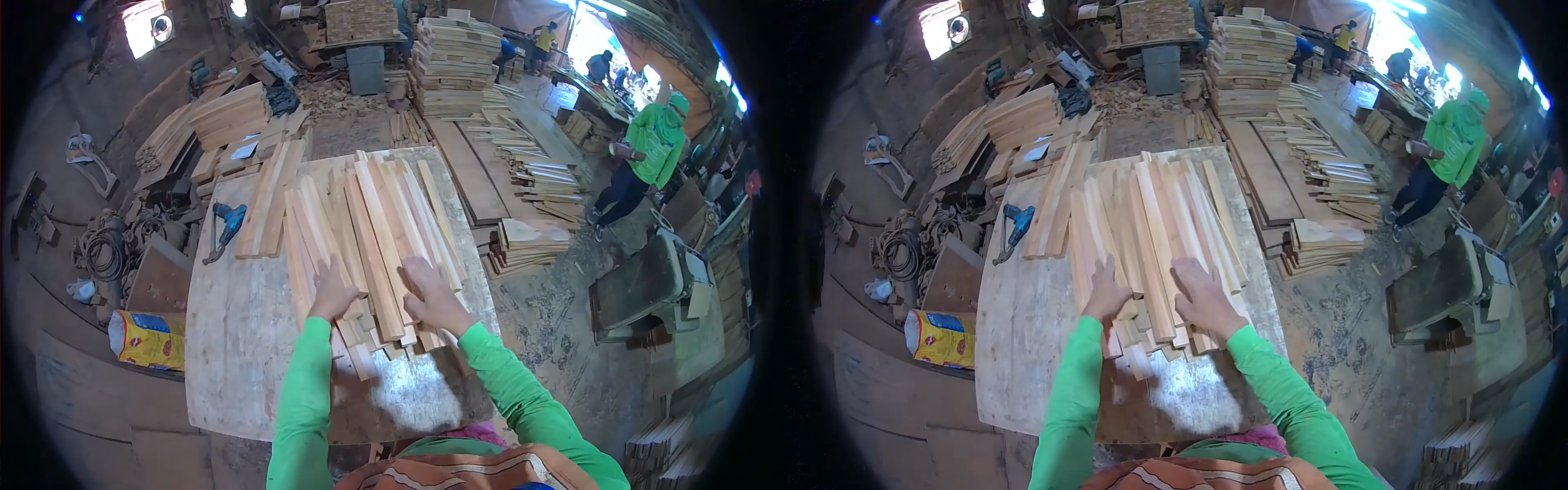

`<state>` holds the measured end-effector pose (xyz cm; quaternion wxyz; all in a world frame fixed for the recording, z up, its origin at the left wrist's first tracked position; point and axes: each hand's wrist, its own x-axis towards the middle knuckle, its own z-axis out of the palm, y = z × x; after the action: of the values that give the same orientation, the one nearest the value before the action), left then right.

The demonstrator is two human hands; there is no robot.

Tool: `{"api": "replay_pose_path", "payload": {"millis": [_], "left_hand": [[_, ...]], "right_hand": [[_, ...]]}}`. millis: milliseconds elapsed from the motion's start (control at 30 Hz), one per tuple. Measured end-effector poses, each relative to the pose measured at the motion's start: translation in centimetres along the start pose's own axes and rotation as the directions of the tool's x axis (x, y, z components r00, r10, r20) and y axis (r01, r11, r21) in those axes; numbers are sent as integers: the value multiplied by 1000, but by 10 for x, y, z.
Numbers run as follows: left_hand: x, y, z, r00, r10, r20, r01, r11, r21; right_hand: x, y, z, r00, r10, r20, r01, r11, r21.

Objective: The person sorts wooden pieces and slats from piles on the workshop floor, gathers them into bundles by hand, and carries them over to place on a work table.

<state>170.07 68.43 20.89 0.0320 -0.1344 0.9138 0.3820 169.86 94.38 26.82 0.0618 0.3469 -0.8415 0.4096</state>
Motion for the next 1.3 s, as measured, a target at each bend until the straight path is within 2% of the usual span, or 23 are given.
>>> {"api": "replay_pose_path", "payload": {"millis": [133, 200, 300, 333, 400, 467, 533, 633, 733, 833, 933, 1033, 1067, 1167, 1233, 1300], "left_hand": [[-46, -22, 3, 996, 85, 35, -85, 996, -10], [-62, -38, 16, 969, 163, -184, -220, 910, -353], [-118, -44, 31, 956, 20, -292, -124, 932, -341], [-141, -46, 44, 908, 139, -395, -268, 917, -294], [-185, -59, 86, 836, 205, -509, -387, 877, -283], [-200, -59, 118, 841, 167, -515, -378, 862, -337], [-209, -48, 132, 792, 169, -586, -205, 979, 5], [-171, -47, 142, 763, 108, -638, -133, 991, 9], [-132, -44, 139, 646, 90, -758, -65, 996, 63], [-96, -55, 136, 614, 11, -789, -22, 1000, -3], [-83, -51, 126, 635, -111, -764, 4, 990, -140], [-96, -59, 129, 659, -105, -744, -97, 970, -223], [-111, -55, 121, 692, -44, -720, -128, 975, -183], [-161, -98, 152, 709, 75, -702, -195, 976, -92], [-224, -98, 162, 774, 2, -633, -150, 972, -180], [-265, -93, 153, 900, -121, -419, -1, 960, -279]], "right_hand": [[-13, 0, 2, 992, 127, -14, -122, 976, 181], [-33, 17, 8, 968, 173, -184, -143, 975, 169], [-71, 16, 10, 924, 223, -311, -201, 974, 101], [-87, 10, 12, 892, 294, -344, -249, 954, 169], [-121, 8, 27, 856, 320, -405, -271, 947, 175], [-129, 18, 47, 850, 279, -447, -259, 960, 106], [-123, 15, 63, 857, 237, -458, -199, 971, 130], [-90, 18, 82, 829, 248, -502, -193, 968, 160], [-65, 43, 91, 795, 208, -570, -199, 977, 79], [-50, 45, 85, 804, 218, -554, -213, 974, 74], [-54, 44, 76, 818, 212, -535, -207, 976, 70], [-71, 47, 64, 847, 165, -506, -172, 985, 34], [-84, 46, 58, 847, 167, -504, -177, 984, 28], [-158, 45, 36, 863, 229, -450, -239, 970, 35], [-218, 42, 22, 861, 321, -395, -349, 937, 2], [-264, 27, 3, 847, 381, -370, -413, 911, -8]]}}
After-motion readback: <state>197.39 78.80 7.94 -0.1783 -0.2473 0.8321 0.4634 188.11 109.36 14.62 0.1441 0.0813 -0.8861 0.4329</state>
